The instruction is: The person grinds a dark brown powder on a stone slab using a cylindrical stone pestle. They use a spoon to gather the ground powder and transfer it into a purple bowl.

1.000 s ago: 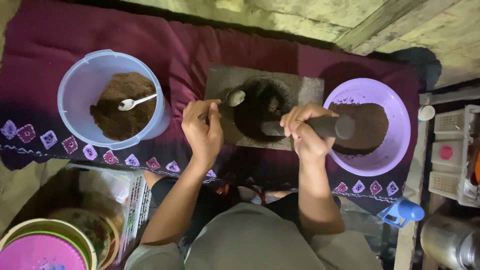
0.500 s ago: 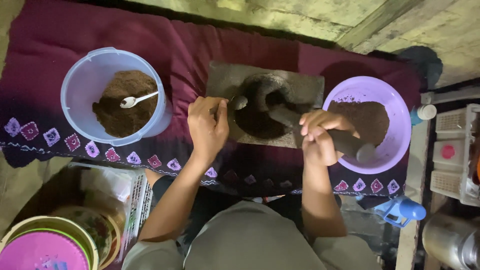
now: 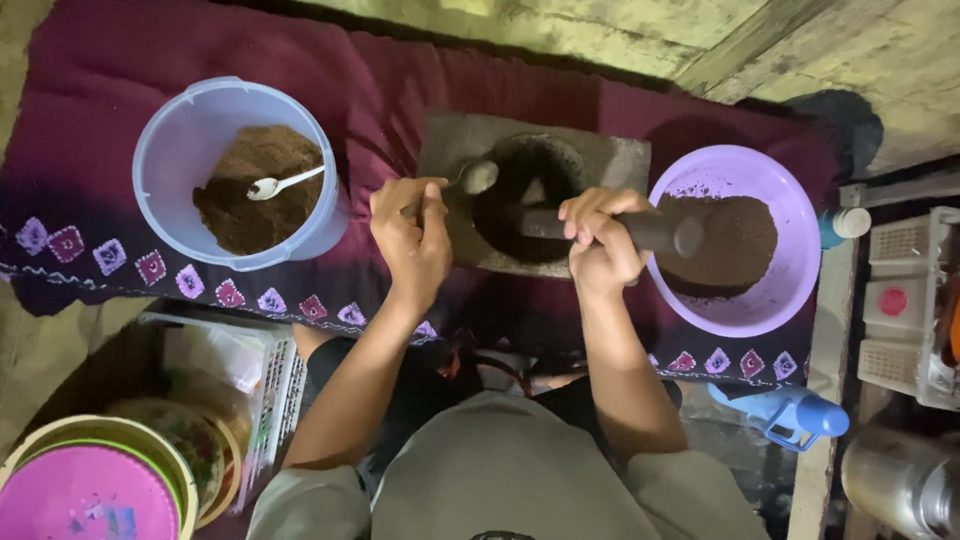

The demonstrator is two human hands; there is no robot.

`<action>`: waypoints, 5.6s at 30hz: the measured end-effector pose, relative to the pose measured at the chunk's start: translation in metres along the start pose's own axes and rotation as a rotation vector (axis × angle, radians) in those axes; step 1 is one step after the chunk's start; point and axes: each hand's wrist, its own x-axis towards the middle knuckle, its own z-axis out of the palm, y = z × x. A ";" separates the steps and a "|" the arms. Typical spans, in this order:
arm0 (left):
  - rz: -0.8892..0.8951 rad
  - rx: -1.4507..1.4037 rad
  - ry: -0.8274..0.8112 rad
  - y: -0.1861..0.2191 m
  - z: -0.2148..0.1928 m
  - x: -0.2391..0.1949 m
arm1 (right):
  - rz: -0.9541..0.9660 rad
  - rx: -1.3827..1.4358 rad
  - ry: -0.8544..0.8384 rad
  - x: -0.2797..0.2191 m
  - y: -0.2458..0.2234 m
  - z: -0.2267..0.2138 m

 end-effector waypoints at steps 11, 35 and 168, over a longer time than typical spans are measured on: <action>-0.023 0.030 0.038 -0.004 0.003 -0.003 | -0.024 -0.148 -0.201 -0.008 0.022 0.002; 0.017 0.124 -0.029 -0.013 0.006 -0.006 | -0.169 -0.145 0.027 -0.009 -0.022 -0.043; -0.015 0.082 -0.007 -0.006 0.000 0.001 | 0.023 -0.078 -0.081 -0.005 0.042 -0.020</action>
